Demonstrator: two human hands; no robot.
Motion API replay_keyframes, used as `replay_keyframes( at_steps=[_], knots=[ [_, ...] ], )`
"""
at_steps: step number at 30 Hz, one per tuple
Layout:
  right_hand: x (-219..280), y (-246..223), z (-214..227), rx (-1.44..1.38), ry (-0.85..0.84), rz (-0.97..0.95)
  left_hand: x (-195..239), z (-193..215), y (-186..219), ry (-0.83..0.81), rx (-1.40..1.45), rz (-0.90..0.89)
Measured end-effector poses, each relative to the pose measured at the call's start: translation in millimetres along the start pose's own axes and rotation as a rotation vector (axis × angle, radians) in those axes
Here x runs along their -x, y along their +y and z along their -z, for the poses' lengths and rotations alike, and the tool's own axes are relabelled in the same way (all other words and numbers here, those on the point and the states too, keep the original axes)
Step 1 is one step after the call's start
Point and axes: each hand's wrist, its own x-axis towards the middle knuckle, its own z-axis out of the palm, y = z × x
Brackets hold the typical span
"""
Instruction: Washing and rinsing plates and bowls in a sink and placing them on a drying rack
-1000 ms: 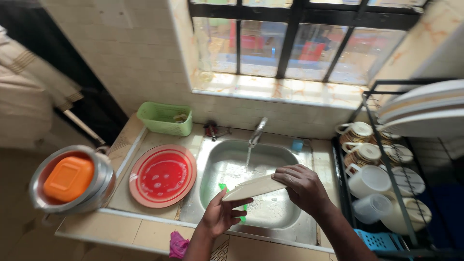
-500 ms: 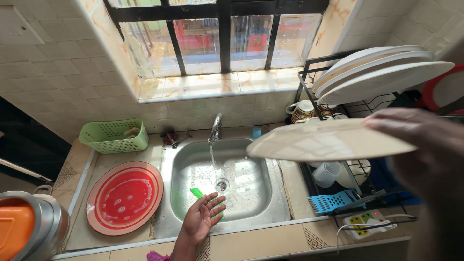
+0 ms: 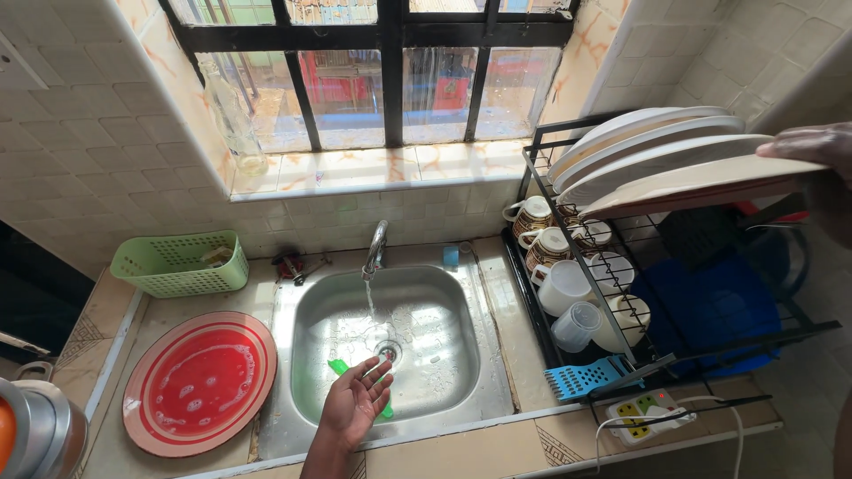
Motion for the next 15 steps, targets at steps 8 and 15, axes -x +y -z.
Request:
replay_keyframes(
  at_steps=[8, 15],
  knots=[
    [-26.2, -25.6, -25.4, 0.144, 0.089, -0.052, -1.0, 3.6, 2.3, -0.013, 0.088, 0.018],
    [-29.9, -8.2, -36.5, 0.126, 0.061, -0.08, -19.1, 25.4, -3.2, 0.003, 0.173, 0.024]
  ],
)
